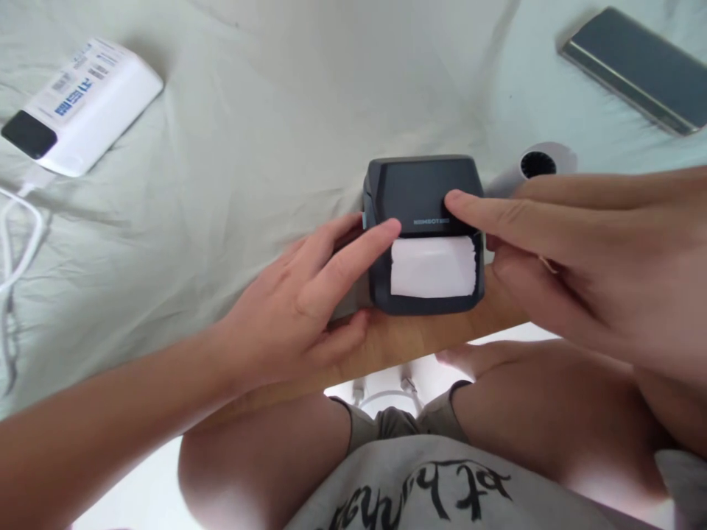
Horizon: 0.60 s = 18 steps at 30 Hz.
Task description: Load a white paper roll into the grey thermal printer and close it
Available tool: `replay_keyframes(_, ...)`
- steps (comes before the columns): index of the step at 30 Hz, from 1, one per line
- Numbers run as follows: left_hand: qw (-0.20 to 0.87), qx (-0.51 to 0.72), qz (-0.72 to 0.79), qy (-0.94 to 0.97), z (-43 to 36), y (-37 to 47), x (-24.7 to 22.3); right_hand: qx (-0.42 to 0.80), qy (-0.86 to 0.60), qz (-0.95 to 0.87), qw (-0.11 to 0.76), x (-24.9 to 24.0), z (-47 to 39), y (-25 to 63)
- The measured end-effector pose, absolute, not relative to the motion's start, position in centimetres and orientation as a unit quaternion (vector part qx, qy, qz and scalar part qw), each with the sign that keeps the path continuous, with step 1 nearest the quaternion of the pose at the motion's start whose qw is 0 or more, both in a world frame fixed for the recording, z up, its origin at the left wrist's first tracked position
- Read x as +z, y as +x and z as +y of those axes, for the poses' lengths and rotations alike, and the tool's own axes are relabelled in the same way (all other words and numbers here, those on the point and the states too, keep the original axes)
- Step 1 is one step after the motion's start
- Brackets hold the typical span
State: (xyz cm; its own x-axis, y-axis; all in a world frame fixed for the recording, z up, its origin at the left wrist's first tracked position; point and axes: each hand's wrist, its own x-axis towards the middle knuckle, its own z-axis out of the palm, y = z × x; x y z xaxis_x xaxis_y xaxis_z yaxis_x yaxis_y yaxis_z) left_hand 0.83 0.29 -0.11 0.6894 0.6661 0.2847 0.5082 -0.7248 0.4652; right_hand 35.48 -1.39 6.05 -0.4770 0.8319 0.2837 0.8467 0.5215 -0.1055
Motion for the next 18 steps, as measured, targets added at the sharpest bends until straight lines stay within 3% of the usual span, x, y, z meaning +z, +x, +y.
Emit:
replay_keyframes(3, 0.182, 0.191, 0.326, 0.908, 0.6, 0.6, 0.4, -0.146, -0.467, -0.87, 0.061, 6.2, -1.7, 35.3)
replay_keyframes(6, 0.186, 0.173, 0.337, 0.907, 0.8, 0.5, 0.7, -0.123, -0.472, -0.873, -0.01, 7.2, -1.6, 35.2)
replay_keyframes(11, 0.181, 0.191, 0.349, 0.9, 0.6, 0.8, 0.3, -0.1, -0.47, -0.875, 0.063, 7.8, -1.6, 35.4)
replay_keyframes(18, 0.169, 0.192, 0.374, 0.891, 0.8, 1.0, -1.2, -0.157, -0.412, -0.893, 0.09, 6.3, -1.5, 35.9)
